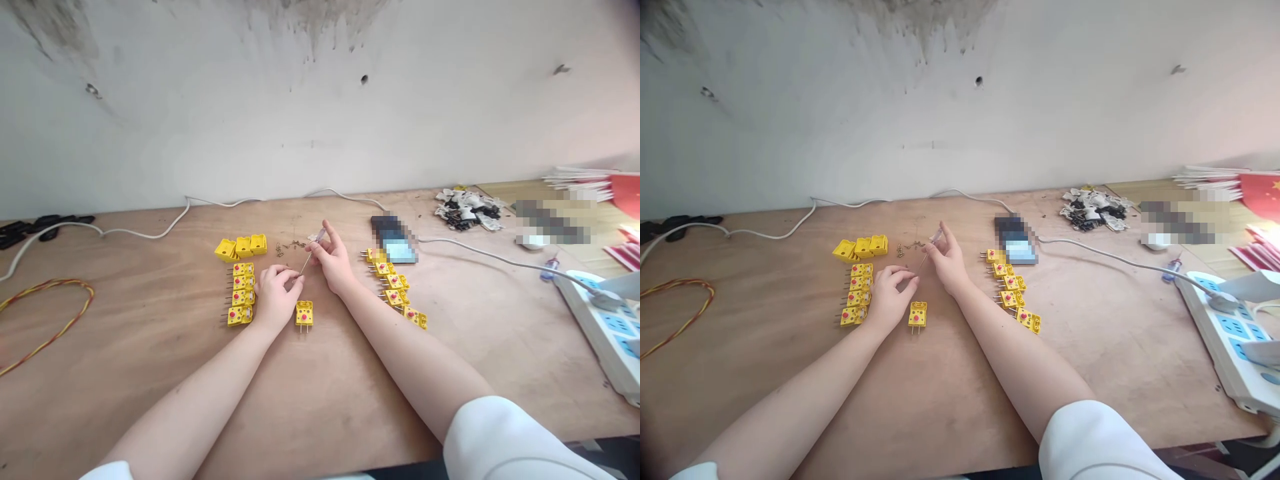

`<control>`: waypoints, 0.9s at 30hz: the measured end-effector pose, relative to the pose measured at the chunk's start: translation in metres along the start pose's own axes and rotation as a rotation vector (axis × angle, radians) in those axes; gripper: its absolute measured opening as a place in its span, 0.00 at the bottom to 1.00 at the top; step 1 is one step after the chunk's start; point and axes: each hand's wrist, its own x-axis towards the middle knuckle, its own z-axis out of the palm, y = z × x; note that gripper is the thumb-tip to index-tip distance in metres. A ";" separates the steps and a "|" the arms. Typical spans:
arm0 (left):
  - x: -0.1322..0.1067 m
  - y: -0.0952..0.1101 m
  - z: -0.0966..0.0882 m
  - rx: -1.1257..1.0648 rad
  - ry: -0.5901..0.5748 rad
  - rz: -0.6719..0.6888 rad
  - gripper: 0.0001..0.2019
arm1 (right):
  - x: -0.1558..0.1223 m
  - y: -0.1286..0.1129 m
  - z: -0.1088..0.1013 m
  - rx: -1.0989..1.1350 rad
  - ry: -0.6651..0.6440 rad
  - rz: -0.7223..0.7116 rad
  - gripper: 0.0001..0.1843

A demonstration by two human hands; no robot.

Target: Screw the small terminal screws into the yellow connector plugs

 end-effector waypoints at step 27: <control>-0.010 0.000 -0.018 -0.094 -0.293 0.181 0.04 | -0.012 -0.007 -0.001 -0.053 0.149 -0.102 0.32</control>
